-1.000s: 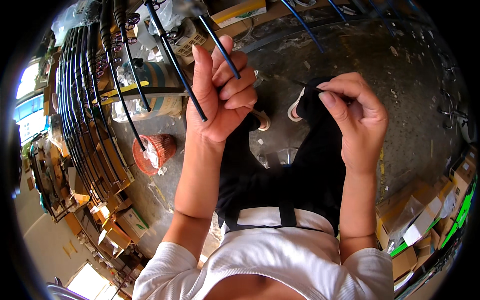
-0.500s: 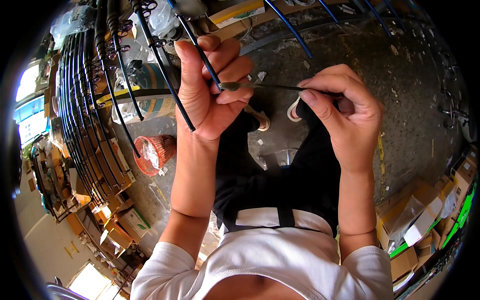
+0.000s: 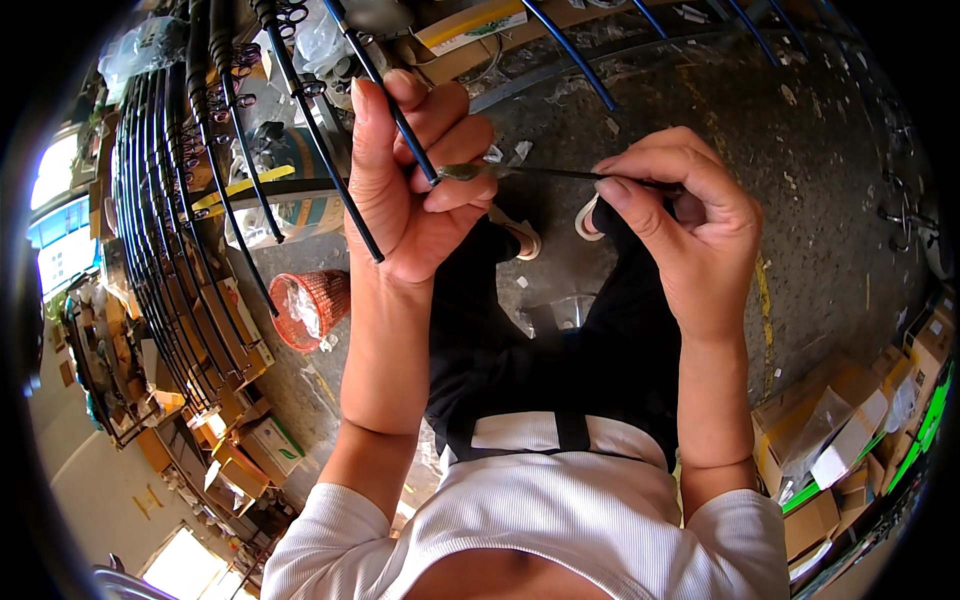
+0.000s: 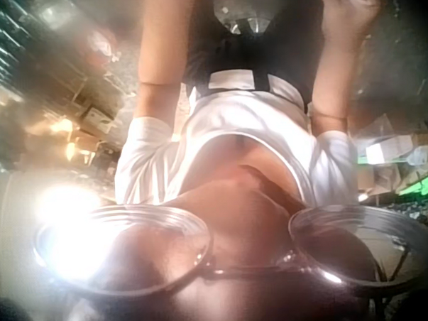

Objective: The person sits on the floor and assembles fishing rods by attaching small metal guides to the blue rod sections. They use a small tool to secure the guides and occasionally dip the tool into a container of adhesive. The person handles multiple rod sections one by one, repeating the process of attaching and securing the guides.

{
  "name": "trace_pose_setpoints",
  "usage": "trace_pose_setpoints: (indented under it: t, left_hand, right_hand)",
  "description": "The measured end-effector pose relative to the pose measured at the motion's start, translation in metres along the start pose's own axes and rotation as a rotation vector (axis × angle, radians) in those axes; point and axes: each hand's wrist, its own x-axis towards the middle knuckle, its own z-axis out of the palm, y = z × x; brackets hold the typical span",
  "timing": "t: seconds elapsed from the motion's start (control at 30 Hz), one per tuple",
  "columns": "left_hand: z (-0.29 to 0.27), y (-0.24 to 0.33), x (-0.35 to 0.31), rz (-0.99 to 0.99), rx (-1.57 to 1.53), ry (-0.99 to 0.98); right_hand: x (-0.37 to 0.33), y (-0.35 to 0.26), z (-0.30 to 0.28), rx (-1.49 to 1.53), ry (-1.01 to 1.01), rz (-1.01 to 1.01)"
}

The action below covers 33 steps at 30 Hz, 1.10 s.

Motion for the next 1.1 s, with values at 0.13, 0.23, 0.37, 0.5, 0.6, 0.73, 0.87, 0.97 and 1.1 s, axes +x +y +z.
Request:
trace_pose_setpoints:
  t: [0.13,0.23,0.37,0.5,0.6,0.73,0.87,0.97,1.1]
  left_hand:
    - [-0.005,0.005,0.0,-0.063,0.083,-0.077]
    - [-0.005,0.005,0.0,-0.071,0.08,-0.095]
    - [-0.006,0.007,0.0,-0.089,0.066,-0.115]
    - [-0.006,0.008,-0.001,-0.112,0.021,-0.123]
    - [-0.007,0.008,0.0,-0.116,-0.008,-0.148]
    - [-0.006,0.002,0.003,-0.096,-0.108,-0.091]
    - [-0.014,-0.012,0.004,-0.09,-0.048,0.058]
    - [-0.009,-0.023,0.01,-0.102,0.047,0.093]
    - [0.002,-0.029,0.025,-0.114,0.103,0.045]
  right_hand:
    - [0.0,-0.001,0.0,0.008,0.001,0.009]
    - [-0.002,-0.001,0.0,0.025,0.001,0.028]
    - [-0.003,0.001,0.0,0.02,-0.001,0.019]
    - [-0.004,0.002,-0.001,-0.011,-0.007,0.038]
    - [-0.005,0.006,-0.003,-0.043,0.0,0.047]
    - [-0.011,0.013,-0.013,0.024,0.06,0.064]
    - [-0.011,0.008,-0.027,0.151,0.11,0.059]
    - [-0.003,0.005,-0.04,0.14,0.135,-0.013]
    - [0.009,0.002,-0.049,0.086,0.122,-0.025]
